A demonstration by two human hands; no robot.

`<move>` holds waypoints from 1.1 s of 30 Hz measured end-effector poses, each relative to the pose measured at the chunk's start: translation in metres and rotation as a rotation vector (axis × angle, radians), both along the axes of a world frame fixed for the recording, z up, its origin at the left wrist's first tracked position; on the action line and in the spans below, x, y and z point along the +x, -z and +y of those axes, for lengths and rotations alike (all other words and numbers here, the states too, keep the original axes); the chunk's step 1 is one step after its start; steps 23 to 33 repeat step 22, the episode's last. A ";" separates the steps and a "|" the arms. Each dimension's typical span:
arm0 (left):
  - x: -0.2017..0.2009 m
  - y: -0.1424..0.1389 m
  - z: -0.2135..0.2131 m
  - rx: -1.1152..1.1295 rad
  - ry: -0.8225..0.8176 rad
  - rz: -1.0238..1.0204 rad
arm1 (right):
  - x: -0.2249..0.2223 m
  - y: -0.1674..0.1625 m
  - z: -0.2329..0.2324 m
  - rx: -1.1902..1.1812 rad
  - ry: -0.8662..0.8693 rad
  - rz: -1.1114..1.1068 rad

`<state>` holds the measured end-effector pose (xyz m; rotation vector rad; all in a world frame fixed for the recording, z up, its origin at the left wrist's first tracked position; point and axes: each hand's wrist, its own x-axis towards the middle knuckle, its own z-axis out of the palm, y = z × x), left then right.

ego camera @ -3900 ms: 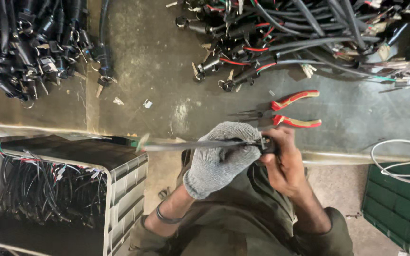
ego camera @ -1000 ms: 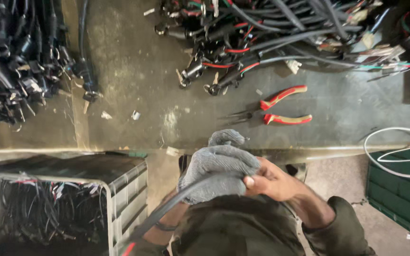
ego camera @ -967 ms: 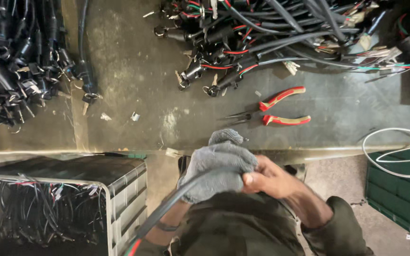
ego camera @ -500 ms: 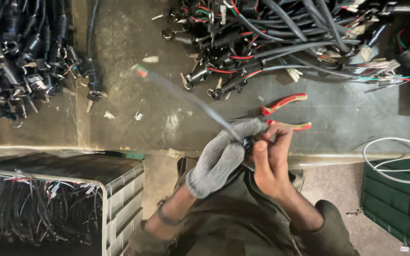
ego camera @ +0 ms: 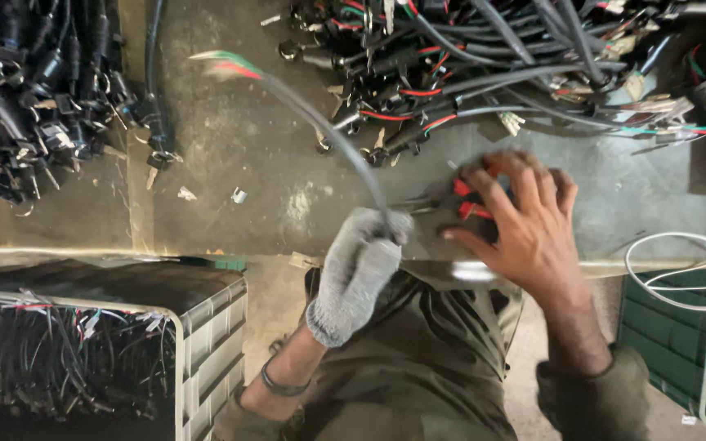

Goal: The person strips the outer insulation from multiple black cables using red-handled pliers. They repeatedly cut and pull the sheath to expose inner red and green wires, then place the processed cables into a pile on the table.

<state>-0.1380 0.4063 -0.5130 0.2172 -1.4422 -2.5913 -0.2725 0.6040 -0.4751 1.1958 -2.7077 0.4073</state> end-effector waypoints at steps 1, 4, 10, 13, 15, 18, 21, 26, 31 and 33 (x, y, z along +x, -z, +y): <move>-0.003 -0.002 -0.003 -0.183 0.017 0.073 | 0.004 0.006 0.002 0.034 0.034 0.003; -0.009 -0.007 0.002 -0.320 0.034 0.127 | 0.008 0.019 0.012 0.005 0.114 -0.071; -0.005 -0.036 0.000 -0.398 0.285 0.074 | 0.019 0.025 0.018 -0.774 0.126 -0.788; -0.010 -0.050 0.001 -0.604 0.237 0.120 | 0.019 0.015 0.006 -0.362 0.009 -0.456; -0.009 -0.057 0.001 -0.634 0.217 0.123 | 0.020 0.007 -0.003 -0.307 -0.056 -0.330; -0.009 -0.062 -0.001 -0.546 0.287 0.102 | 0.017 0.005 -0.011 -0.425 -0.136 -0.260; -0.007 -0.063 0.001 -0.609 0.308 0.042 | 0.012 0.013 -0.001 -0.188 -0.101 -0.275; -0.008 -0.063 0.000 -0.667 0.288 0.057 | 0.010 0.018 0.003 -0.054 -0.029 -0.319; -0.008 -0.063 0.000 -0.667 0.288 0.057 | 0.010 0.018 0.003 -0.054 -0.029 -0.319; -0.008 -0.063 0.000 -0.667 0.288 0.057 | 0.010 0.018 0.003 -0.054 -0.029 -0.319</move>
